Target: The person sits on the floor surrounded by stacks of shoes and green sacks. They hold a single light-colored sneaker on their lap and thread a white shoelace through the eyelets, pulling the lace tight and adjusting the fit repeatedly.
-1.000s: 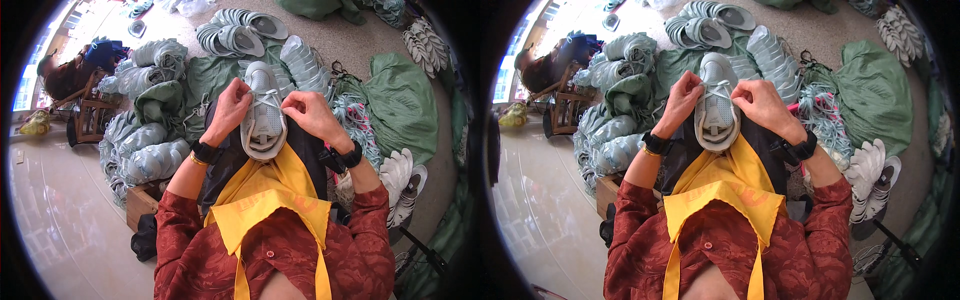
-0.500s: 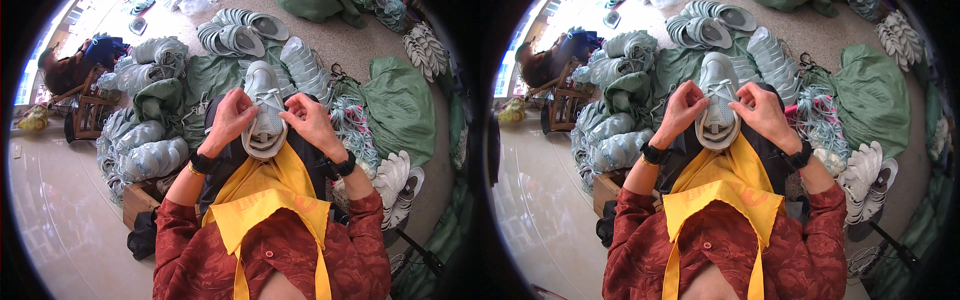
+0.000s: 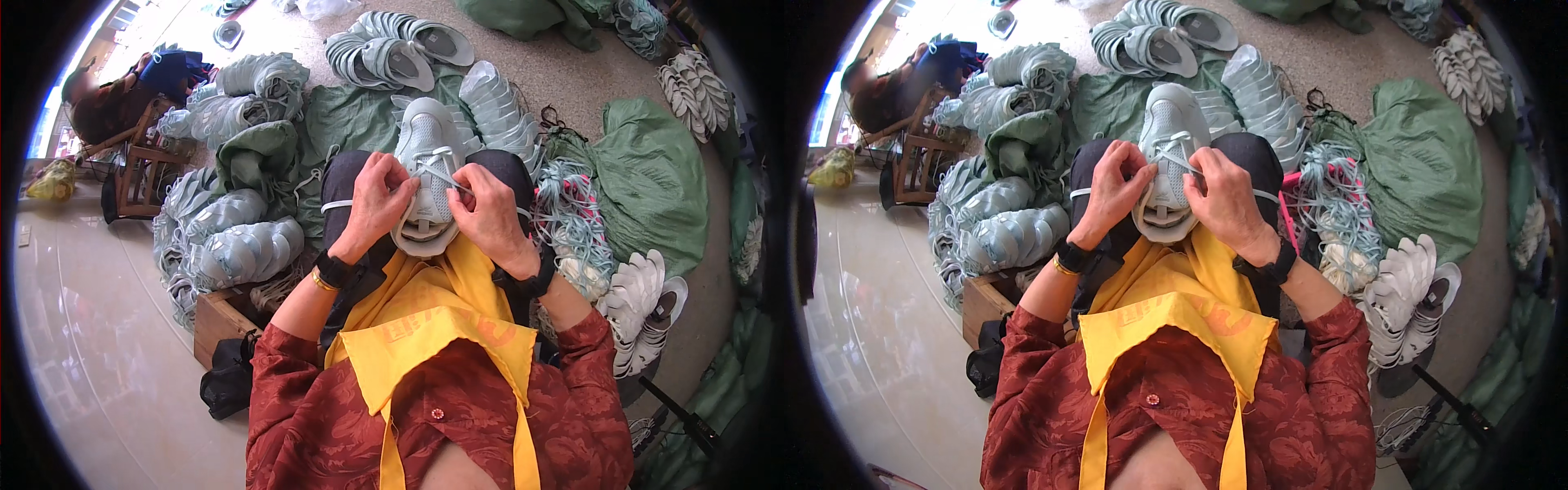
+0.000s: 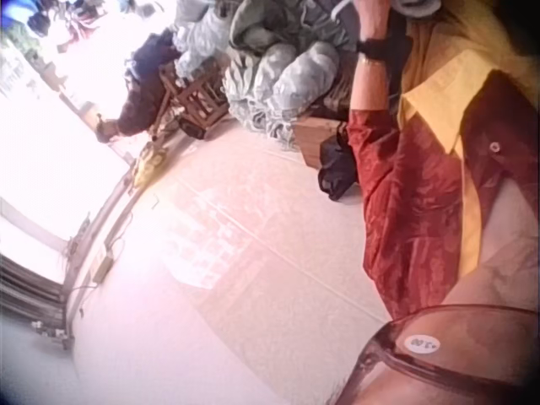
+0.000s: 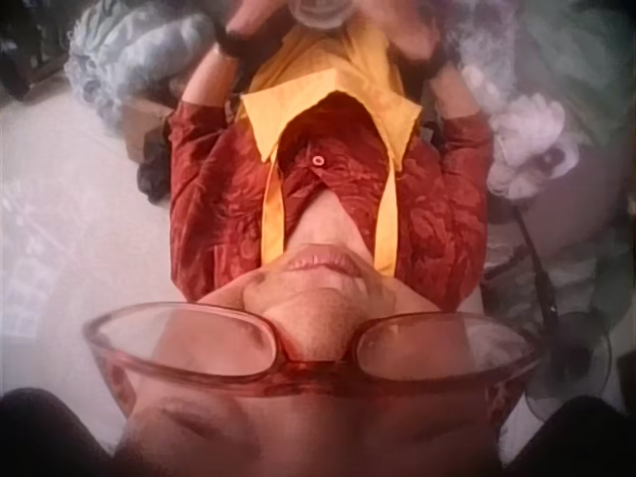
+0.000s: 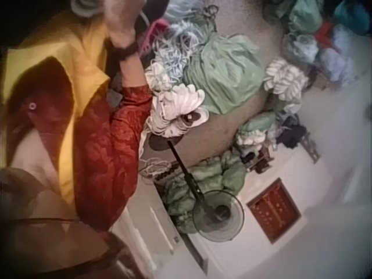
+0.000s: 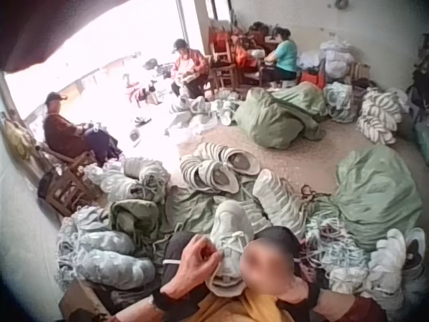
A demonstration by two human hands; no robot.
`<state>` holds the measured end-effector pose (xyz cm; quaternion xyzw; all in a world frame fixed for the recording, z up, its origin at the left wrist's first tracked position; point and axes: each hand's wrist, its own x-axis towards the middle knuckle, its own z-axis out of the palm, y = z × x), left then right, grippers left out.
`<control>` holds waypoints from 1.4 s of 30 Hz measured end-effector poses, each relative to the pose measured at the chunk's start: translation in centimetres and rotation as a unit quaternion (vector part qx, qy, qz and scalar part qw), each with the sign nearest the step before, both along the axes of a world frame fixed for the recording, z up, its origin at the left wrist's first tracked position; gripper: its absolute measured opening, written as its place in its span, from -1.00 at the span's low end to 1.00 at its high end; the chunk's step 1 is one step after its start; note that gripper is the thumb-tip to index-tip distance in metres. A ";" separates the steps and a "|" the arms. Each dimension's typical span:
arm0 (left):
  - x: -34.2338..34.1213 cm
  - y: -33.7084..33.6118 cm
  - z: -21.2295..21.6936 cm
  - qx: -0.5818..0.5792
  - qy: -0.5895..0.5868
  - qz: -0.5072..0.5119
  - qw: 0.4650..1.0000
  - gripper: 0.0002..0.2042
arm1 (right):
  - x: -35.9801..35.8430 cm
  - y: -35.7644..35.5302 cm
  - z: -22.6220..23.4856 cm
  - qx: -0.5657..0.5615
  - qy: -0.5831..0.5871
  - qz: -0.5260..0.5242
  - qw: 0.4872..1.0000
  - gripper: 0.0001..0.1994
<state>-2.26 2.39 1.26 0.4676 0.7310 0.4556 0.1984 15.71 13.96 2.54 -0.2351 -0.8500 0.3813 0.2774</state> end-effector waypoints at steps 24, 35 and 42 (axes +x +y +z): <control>-2.1 -3.6 3.7 -0.061 -0.083 -0.058 0.993 -0.84 | 1.4 0.6 1.4 0.027 -0.003 0.002 1.000 -0.90; -2.2 -2.9 4.3 0.006 0.003 -0.056 0.998 -0.84 | 0.7 2.0 2.0 0.115 -0.021 -0.001 0.993 -0.87; -2.2 -3.1 4.5 0.013 0.051 -0.068 0.996 -0.83 | 0.5 4.2 4.5 0.112 -0.027 0.040 0.993 -0.87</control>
